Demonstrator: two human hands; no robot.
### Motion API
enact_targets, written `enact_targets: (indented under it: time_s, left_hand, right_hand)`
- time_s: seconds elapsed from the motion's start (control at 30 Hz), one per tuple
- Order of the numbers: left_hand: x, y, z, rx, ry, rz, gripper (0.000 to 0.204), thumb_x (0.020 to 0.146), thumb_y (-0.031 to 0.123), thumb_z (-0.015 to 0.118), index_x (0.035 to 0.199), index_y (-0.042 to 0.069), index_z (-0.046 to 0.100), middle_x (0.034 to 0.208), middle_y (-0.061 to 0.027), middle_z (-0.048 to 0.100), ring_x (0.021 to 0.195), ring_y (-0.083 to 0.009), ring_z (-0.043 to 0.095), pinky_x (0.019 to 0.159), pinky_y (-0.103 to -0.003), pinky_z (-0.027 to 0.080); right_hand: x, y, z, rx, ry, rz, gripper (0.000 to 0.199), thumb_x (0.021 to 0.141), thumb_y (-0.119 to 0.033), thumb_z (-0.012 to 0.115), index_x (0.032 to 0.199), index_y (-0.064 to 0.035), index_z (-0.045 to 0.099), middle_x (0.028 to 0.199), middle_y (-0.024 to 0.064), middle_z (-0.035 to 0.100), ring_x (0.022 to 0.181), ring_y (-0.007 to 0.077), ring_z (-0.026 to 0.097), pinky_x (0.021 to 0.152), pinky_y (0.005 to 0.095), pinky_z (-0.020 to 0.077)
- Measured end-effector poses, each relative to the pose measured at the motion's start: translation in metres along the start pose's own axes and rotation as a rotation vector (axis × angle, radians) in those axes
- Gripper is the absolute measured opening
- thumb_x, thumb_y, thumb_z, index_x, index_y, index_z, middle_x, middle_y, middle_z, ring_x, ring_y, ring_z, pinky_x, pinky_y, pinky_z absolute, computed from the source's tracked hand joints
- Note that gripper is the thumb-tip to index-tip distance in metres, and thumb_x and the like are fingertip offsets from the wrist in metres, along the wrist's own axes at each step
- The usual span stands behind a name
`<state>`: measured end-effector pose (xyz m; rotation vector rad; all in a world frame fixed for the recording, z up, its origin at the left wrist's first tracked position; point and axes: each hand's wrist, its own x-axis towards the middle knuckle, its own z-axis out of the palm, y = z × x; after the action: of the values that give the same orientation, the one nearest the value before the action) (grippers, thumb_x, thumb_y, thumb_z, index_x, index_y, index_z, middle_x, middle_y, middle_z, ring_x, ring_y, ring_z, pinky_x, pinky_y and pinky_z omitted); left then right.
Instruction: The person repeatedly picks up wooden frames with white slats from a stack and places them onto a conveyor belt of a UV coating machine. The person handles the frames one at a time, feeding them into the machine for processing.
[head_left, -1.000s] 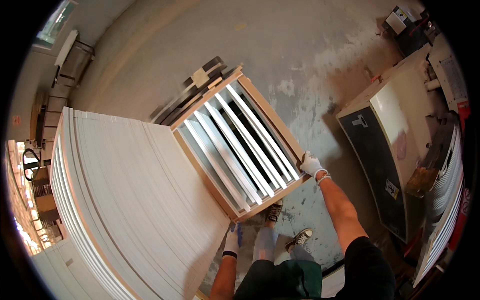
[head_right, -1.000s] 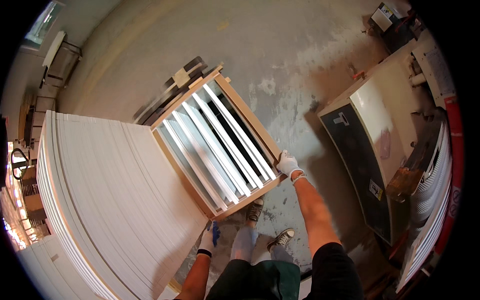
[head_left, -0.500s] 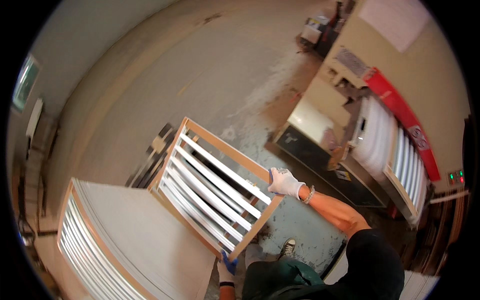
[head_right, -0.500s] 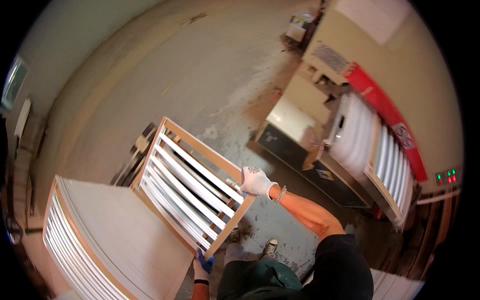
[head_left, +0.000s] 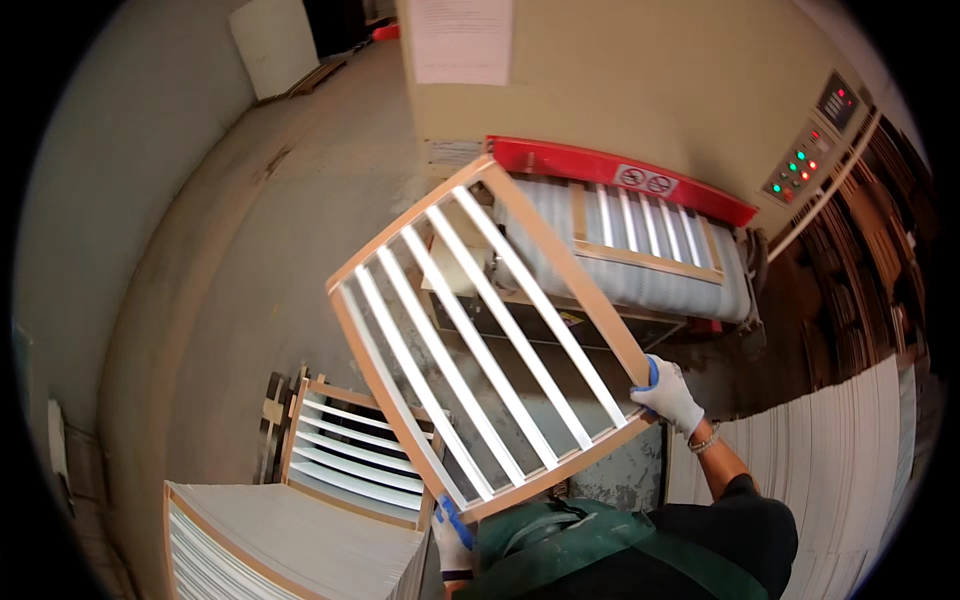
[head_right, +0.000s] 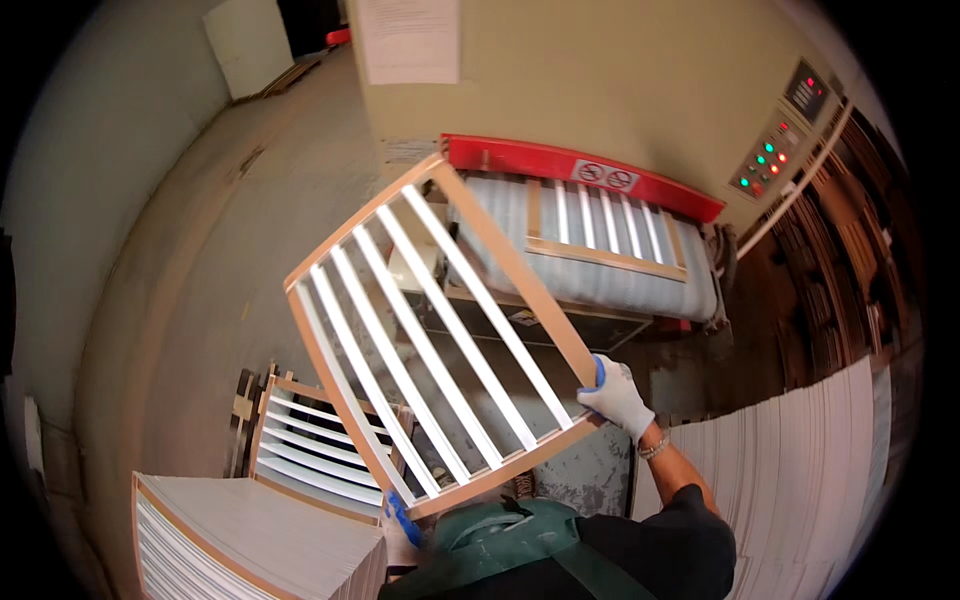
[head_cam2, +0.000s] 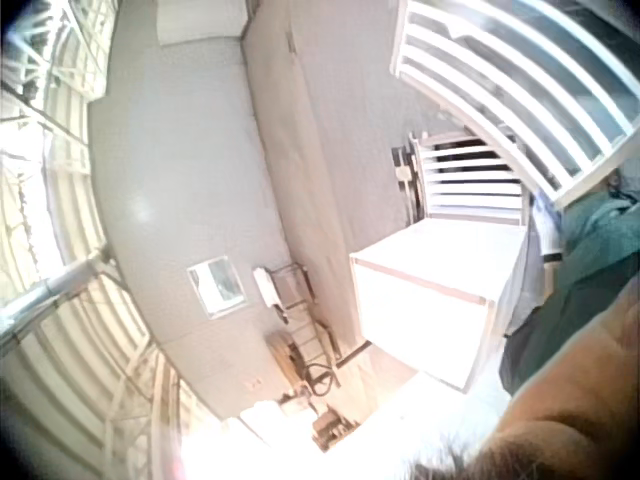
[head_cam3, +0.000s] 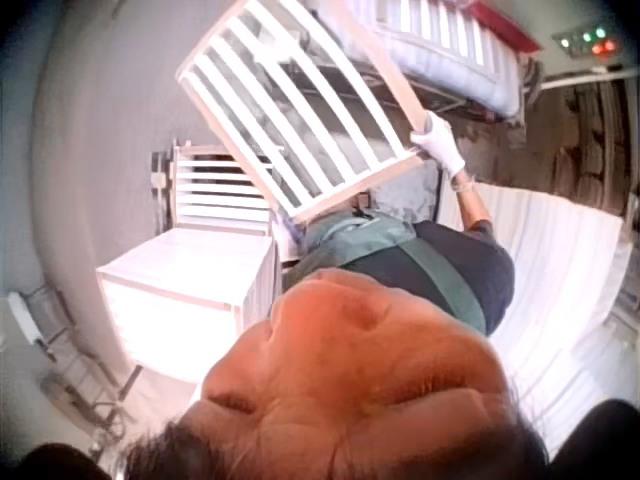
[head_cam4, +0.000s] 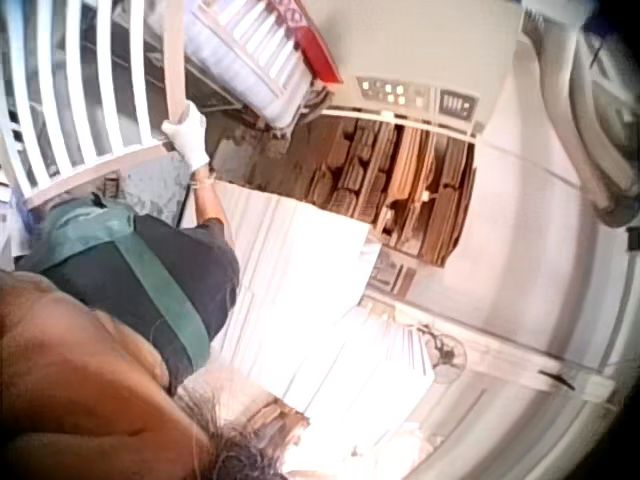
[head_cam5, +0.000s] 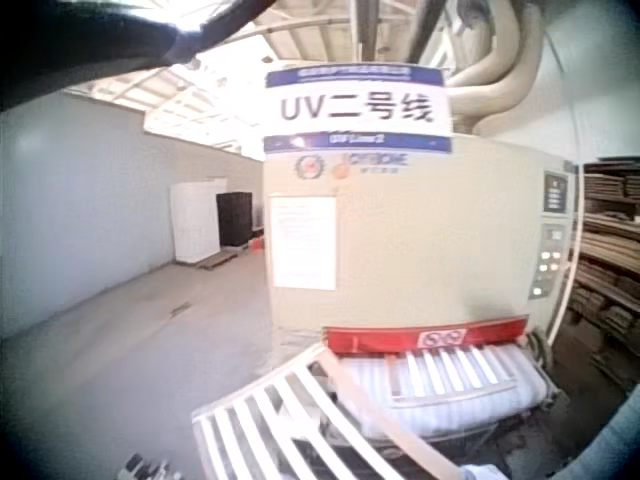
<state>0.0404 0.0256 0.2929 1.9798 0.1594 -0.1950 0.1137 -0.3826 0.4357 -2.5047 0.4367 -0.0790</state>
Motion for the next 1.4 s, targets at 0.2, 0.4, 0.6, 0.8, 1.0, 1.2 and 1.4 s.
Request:
enact_targets:
  time_s: [0.2,0.4,0.6,0.8,1.0,1.2,1.4]
  left_hand:
    - [0.023,0.007,0.011,0.265,0.016,0.142,0.051,0.106,0.038,0.043,0.129,-0.006,0.056,0.112,-0.0208,0.065,0.099,-0.0293,0.063,0.088,-0.038,0.049]
    - [0.017,0.057,0.033,0.163,-0.126,-0.085,0.056,0.104,0.044,0.047,0.125,-0.006,0.06,0.109,-0.02,0.066,0.098,-0.026,0.064,0.087,-0.036,0.049]
    - [0.018,0.073,0.059,0.107,-0.237,-0.013,0.059,0.105,0.046,0.044,0.099,-0.008,0.066,0.083,-0.0218,0.066,0.081,-0.0345,0.063,0.077,-0.039,0.048]
    - [0.018,0.066,0.078,0.457,-0.123,0.365,0.042,0.106,0.034,0.045,0.111,-0.004,0.062,0.097,-0.026,0.065,0.095,-0.039,0.062,0.085,-0.045,0.05]
    - [0.044,0.067,0.093,0.658,-0.139,0.911,0.038,0.102,0.007,0.046,0.138,-0.005,0.042,0.098,-0.0237,0.061,0.088,-0.039,0.059,0.079,-0.044,0.05]
    - [0.071,0.077,0.112,0.622,-0.165,0.834,0.029,0.101,0.008,0.046,0.126,-0.005,0.051,0.091,-0.0239,0.065,0.084,-0.0393,0.063,0.075,-0.046,0.052]
    - [0.102,0.065,0.122,0.415,-0.313,0.568,0.035,0.101,0.006,0.045,0.134,-0.006,0.046,0.091,-0.025,0.065,0.079,-0.039,0.065,0.072,-0.046,0.053]
  right_hand:
    - [-0.106,0.103,-0.024,0.277,0.204,0.308,0.043,0.065,-0.014,0.078,0.104,0.0002,0.067,0.091,0.016,0.072,0.085,0.0266,0.071,0.077,0.0369,0.056]
    - [-0.192,0.162,-0.033,0.476,0.289,0.496,0.032,0.068,-0.008,0.078,0.097,0.0016,0.067,0.081,0.0098,0.07,0.07,0.0184,0.068,0.065,0.0323,0.0555]
    - [-0.218,0.191,-0.037,0.57,0.261,0.647,0.026,0.069,-0.008,0.078,0.091,0.0011,0.068,0.073,0.0091,0.068,0.062,0.0187,0.066,0.059,0.0328,0.054]
    - [-0.212,0.241,-0.012,0.57,0.328,0.511,0.016,0.073,-0.002,0.075,0.083,0.0033,0.064,0.06,0.006,0.06,0.049,0.0141,0.059,0.045,0.0304,0.0454]
    - [-0.177,0.239,-0.053,0.677,0.188,0.569,0.017,0.075,-0.006,0.077,0.084,0.0012,0.064,0.067,0.0038,0.063,0.057,0.0135,0.061,0.052,0.0304,0.0482]
    - [-0.161,0.245,-0.063,0.815,0.118,0.551,0.021,0.084,-0.016,0.075,0.093,-0.0009,0.064,0.072,0.0014,0.062,0.056,0.0111,0.058,0.048,0.0272,0.0467]
    - [-0.153,0.223,-0.073,0.855,0.072,0.684,0.027,0.087,-0.028,0.074,0.097,-0.0033,0.068,0.075,0.0013,0.062,0.058,0.0122,0.061,0.05,0.0291,0.0539]
